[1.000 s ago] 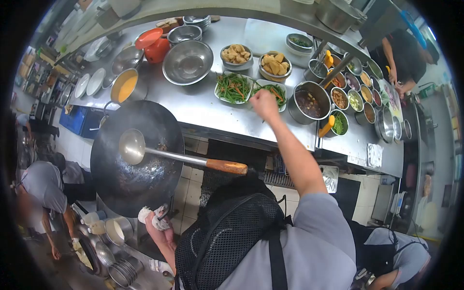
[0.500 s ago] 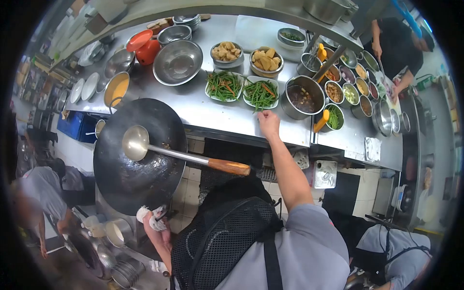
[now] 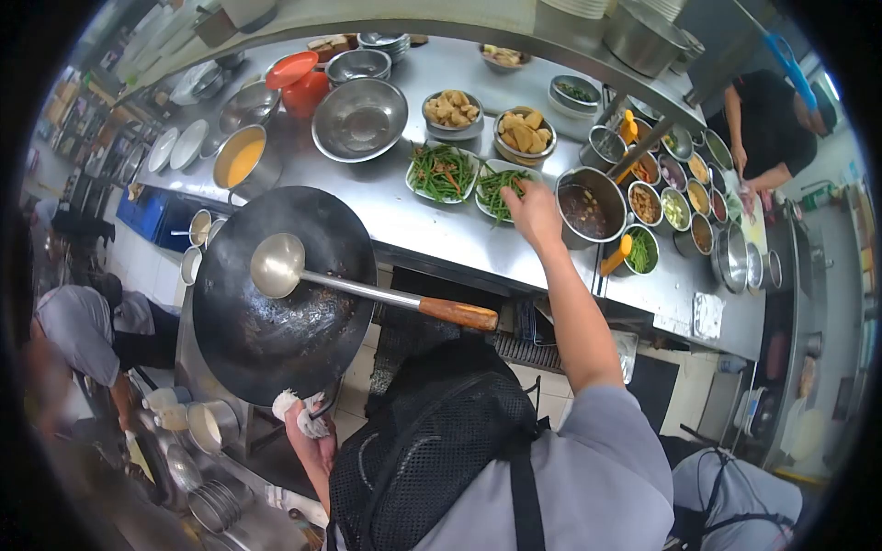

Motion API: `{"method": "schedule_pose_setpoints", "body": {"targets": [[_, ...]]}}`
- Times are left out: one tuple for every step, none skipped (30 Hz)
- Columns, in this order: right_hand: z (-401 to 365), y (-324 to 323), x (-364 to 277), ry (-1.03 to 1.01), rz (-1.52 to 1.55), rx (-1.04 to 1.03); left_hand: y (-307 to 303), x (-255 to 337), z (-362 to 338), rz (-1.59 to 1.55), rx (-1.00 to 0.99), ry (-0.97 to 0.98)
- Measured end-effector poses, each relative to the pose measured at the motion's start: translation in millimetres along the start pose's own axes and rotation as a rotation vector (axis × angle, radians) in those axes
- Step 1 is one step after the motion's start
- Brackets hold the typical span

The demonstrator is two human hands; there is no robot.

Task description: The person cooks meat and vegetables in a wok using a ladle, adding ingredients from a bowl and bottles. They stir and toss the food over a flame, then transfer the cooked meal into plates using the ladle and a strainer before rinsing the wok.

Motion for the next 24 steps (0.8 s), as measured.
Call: {"method": "schedule_pose_setpoints", "body": {"targets": [[-11.7,-2.2,-10.6,-0.002,0.117,-0.149,-2.6,-4.7,-3.2,-0.006,0.012,0.011],[-23.5,2.2,-24.3,-0.012,0.225,-0.465,-3.6,-9.9,-7.0,-0.024,0.004,0.016],[-37.3,7.6,-41.5,-0.019,0.331,-0.777,-2.7,-14.3,-10.7,-0.039,-0.011,0.02],[-54.0,9.9,-62.2,0.02,0.581,-1.098,-2.0,-19.7,-16.0,-0.043,-0.013,0.031],[-63.0,8.6,-86.5,0.004,0.65,-1.395,-3.6,-25.8,-24.6,-0.054,0.029,0.05],[-67.5,16.6,-97.7,0.008,0.66,-1.605,-4.7,-33.3,-32.4,-0.067,0.075,0.068],[-70.1,22.6,-112.2,0.051,0.58,-1.716,-6.6,-40.7,-40.8,-0.076,0.09,0.076],[-70.3,34.3,-120.0,0.029,0.558,-1.791,-10.7,-48.3,-53.5,-0.132,0.097,0.077],[-68.8,46.7,-127.9,-0.006,0.512,-1.881,-13.3,-56.6,-68.2,-0.201,0.113,0.101],[-68.3,54.6,-135.2,0.013,0.515,-1.902,-2.1,-60.8,-87.4,-0.232,0.199,0.124],[-63.8,66.3,-148.4,0.006,0.491,-1.945,-0.4,-66.3,-97.7,-0.295,0.229,0.135],[-58.8,77.2,-158.4,0.017,0.529,-2.023,-11.5,-76.2,-110.0,-0.343,0.257,0.168],[-55.5,77.4,-176.9,-0.068,0.494,-2.033,-23.8,-89.7,-124.0,-0.402,0.293,0.223],[-54.6,74.8,-199.2,-0.092,0.413,-2.048,-24.6,-97.5,-136.4,-0.439,0.327,0.241],[-60.6,77.3,-216.7,-0.157,0.283,-2.088,-23.6,-103.7,-151.4,-0.483,0.361,0.271],[-69.9,83.3,-233.4,-0.137,0.123,-2.077,-27.2,-109.9,-165.7,-0.479,0.386,0.339],[-82.5,92.2,-245.5,-0.124,0.067,-2.087,-33.0,-119.0,-180.1,-0.472,0.413,0.39],[-70.1,103.6,-262.0,-0.15,-0.029,-2.122,-36.1,-129.2,-171.3,-0.469,0.46,0.466],[-58.2,117.0,-273.8,-0.121,-0.084,-2.146,-25.7,-136.2,-160.1,-0.502,0.536,0.562],[-48.9,128.7,-284.1,-0.208,-0.16,-2.165,-10.1,-138.8,-154.8,-0.521,0.606,0.593],[-49.4,138.8,-299.4,-0.293,-0.215,-2.167,-0.2,-141.0,-152.6,-0.536,0.658,0.609],[-61.6,141.9,-320.3,-0.459,-0.352,-2.123,0.3,-148.5,-149.6,-0.592,0.678,0.67],[-75.6,145.5,-337.7,-0.625,-0.471,-2.07,-1.6,-154.7,-145.1,-0.595,0.73,0.743],[-87.1,154.1,-349.6,-0.745,-0.475,-2.072,-1.6,-156.8,-139.4,-0.589,0.78,0.804]]}}
Point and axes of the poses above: each hand's wrist, its own z-axis towards the middle knuckle, its own y-axis out of the palm, x = y × z, the point moved 1 cm from there along z, towards the middle knuckle, and after that the axes turned 12 degrees about -x, right-handed, at the moved point
